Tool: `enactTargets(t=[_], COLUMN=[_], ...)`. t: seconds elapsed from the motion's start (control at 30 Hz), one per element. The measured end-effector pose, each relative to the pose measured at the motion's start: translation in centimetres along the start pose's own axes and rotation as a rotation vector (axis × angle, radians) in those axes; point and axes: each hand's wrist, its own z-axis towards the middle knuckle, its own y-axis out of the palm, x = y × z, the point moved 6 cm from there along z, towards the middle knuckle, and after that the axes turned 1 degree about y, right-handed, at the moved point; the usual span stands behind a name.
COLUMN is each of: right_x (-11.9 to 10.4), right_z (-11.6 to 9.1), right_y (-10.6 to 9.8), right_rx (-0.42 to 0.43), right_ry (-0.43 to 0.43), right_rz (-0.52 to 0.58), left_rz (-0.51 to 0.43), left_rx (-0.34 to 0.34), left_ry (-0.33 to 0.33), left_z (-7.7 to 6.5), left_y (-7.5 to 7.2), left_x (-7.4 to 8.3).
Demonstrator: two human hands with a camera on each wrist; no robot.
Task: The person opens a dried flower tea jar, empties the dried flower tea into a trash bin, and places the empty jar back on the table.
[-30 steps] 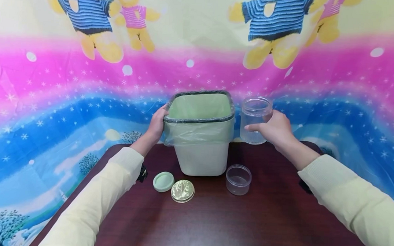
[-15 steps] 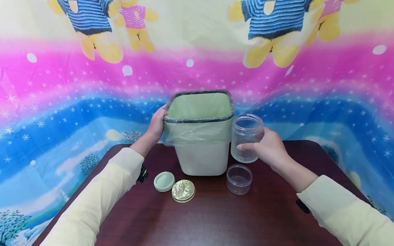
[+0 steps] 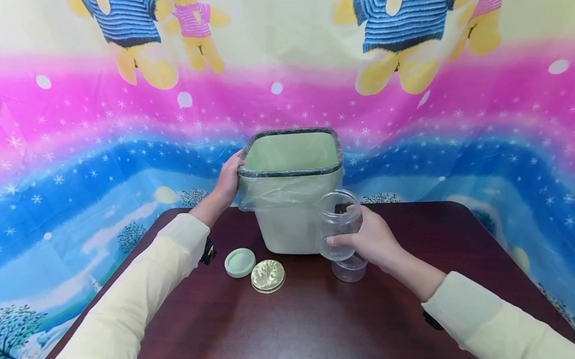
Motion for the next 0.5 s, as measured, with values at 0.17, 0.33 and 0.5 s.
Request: enactTargets(t=[0.17,0.33,0.5], right_x=[0.6,1.4,2.2], right_z=[-0.3,-0.9,-1.3], right_y=[2.1,4.1,5.7], right_rx=[-0.03,-0.07,-0.079], right_ry=[-0.012,-0.003,-0.016], right_rz=[0.025,0.086,0.088], left_rz=[0.001,-0.007,-0.005], left_rx=[0.001,-0.004,0.003], left_ry=[-0.006,-0.006,-0.003], left_z=[-0.1,0.0,0.0], left_y=[-0.1,0.0,0.0], left_x=[0.1,0.0,0.1])
